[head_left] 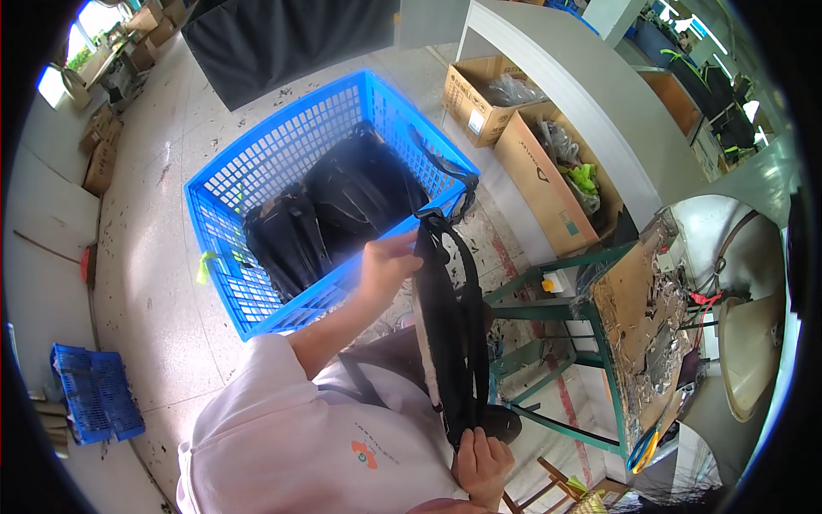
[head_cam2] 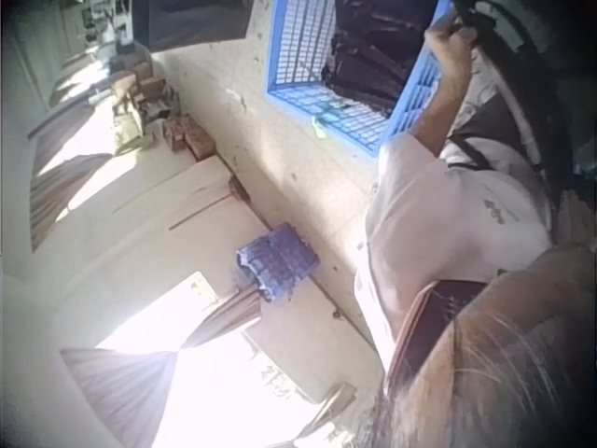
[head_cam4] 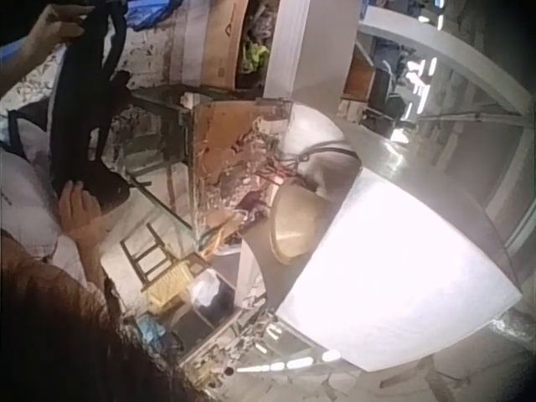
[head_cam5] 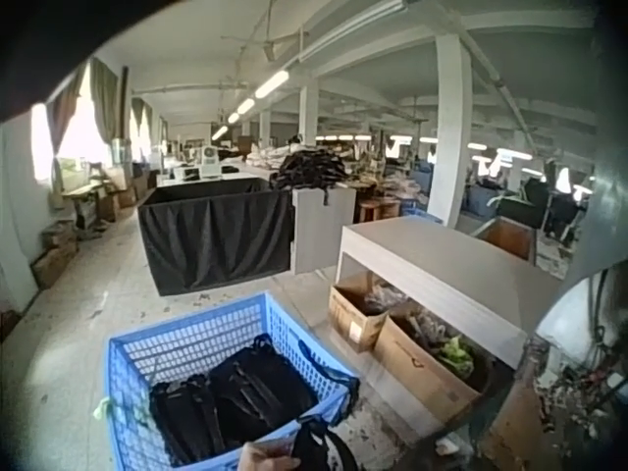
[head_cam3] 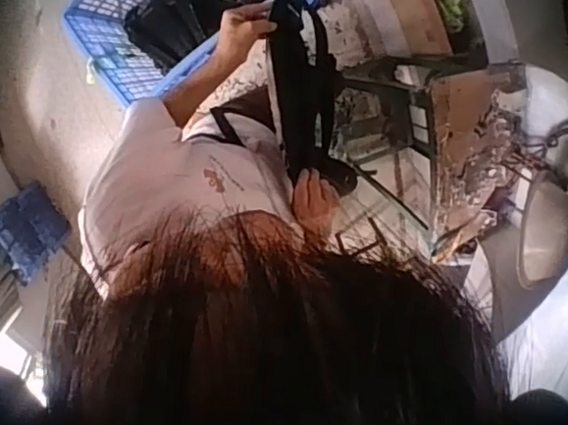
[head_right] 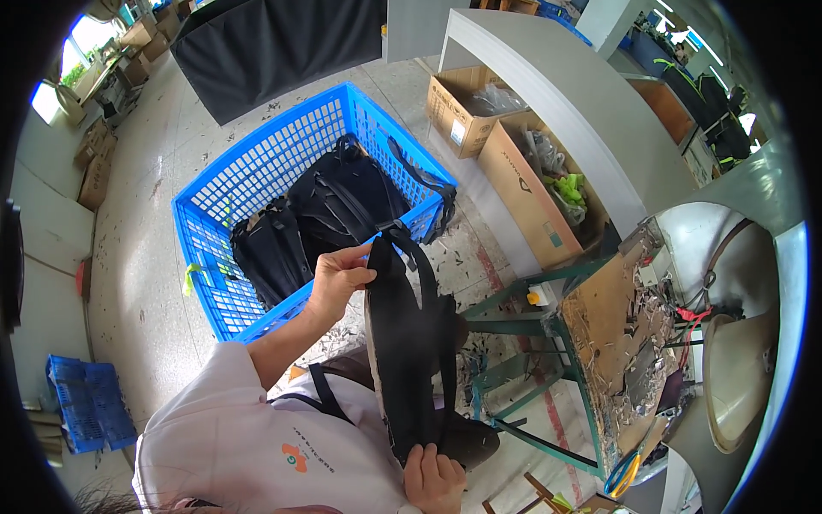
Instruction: Inspecting and trimming backpacks at a factory workstation.
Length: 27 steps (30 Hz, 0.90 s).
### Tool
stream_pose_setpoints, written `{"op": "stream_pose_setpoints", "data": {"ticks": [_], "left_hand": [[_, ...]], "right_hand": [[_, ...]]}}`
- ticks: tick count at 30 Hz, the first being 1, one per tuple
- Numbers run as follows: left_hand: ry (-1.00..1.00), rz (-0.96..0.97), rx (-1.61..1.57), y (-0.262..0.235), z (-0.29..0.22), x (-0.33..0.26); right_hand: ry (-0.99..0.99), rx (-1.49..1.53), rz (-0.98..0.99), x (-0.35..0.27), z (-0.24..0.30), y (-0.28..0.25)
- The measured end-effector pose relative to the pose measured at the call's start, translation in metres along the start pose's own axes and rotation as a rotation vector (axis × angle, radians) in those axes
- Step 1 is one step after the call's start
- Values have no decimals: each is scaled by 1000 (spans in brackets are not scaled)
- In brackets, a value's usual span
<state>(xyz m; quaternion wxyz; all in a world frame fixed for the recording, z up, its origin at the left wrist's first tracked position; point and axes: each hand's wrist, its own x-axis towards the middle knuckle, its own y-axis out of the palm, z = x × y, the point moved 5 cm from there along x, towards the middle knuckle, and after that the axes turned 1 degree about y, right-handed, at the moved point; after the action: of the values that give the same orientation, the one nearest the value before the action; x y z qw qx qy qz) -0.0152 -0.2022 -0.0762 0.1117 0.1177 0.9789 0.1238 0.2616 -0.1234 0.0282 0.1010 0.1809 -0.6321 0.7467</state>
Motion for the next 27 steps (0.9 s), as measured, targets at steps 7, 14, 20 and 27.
{"op": "stream_pose_setpoints", "data": {"ticks": [7, 14, 20, 27], "left_hand": [[-37, 21, -10, -1, -11, -4], [-288, -54, 26, -19, 1, -10], [-600, 287, 1, -15, 2, -44], [-761, 255, -489, -33, -1, -67]], "right_hand": [[-22, 9, 24, 5, 0, -1], [-34, -24, 36, 13, 0, -2], [-80, -63, 46, 11, -4, 2], [-116, -67, 15, 22, -4, -5]]}}
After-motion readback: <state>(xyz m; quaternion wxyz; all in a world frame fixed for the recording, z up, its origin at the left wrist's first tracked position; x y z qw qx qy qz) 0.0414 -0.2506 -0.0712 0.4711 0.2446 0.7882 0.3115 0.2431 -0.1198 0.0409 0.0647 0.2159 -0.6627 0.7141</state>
